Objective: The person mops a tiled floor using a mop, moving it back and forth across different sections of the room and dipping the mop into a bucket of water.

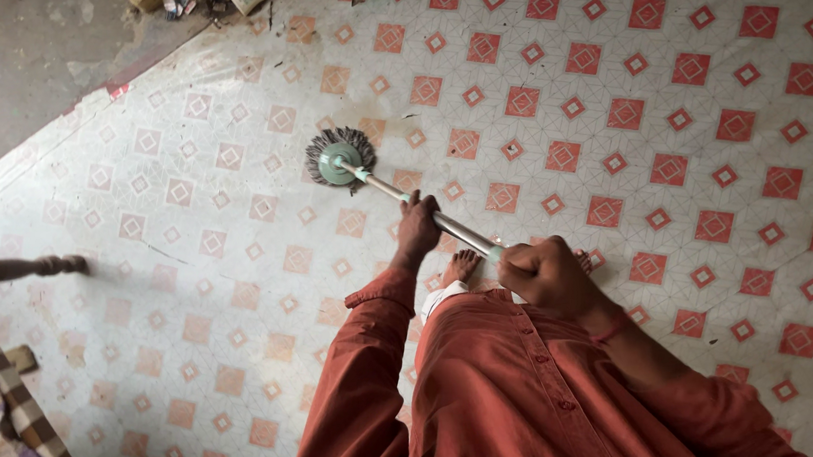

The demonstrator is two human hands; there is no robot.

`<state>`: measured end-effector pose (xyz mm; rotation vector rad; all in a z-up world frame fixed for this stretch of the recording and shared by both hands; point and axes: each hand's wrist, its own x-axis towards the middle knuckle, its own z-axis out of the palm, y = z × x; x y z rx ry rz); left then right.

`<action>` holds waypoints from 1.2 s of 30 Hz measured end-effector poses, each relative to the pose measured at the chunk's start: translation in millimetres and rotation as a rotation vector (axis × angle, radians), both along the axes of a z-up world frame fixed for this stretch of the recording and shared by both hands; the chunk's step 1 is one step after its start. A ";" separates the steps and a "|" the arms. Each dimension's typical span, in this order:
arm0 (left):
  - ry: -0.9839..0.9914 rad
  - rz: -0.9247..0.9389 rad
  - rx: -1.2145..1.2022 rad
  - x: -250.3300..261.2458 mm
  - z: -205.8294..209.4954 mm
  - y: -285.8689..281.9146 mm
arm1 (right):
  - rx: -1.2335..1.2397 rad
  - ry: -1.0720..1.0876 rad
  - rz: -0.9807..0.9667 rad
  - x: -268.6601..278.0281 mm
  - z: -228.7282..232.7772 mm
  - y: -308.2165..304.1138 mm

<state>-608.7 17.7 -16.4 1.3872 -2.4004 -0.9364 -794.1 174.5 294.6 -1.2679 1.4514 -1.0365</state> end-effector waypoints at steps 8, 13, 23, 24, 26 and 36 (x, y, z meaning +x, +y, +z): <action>0.158 0.101 0.138 -95.0 78.7 118.3 | 0.010 0.063 0.169 -84.8 82.7 79.1; 0.211 0.008 0.212 -161.8 107.5 159.4 | 0.005 0.096 0.190 -144.0 109.7 118.3; 0.186 -0.080 0.137 -221.6 55.4 147.7 | -0.171 -0.180 0.142 -213.1 48.3 130.9; 0.162 -0.084 0.111 -223.5 47.6 143.2 | -0.199 -0.184 0.165 -220.1 40.1 126.0; 0.176 -0.055 0.082 -226.9 36.0 133.7 | -0.186 -0.199 0.191 -231.2 25.5 117.0; 0.047 0.080 -0.122 -199.9 17.3 28.2 | -0.090 -0.184 0.311 -225.9 -54.0 21.8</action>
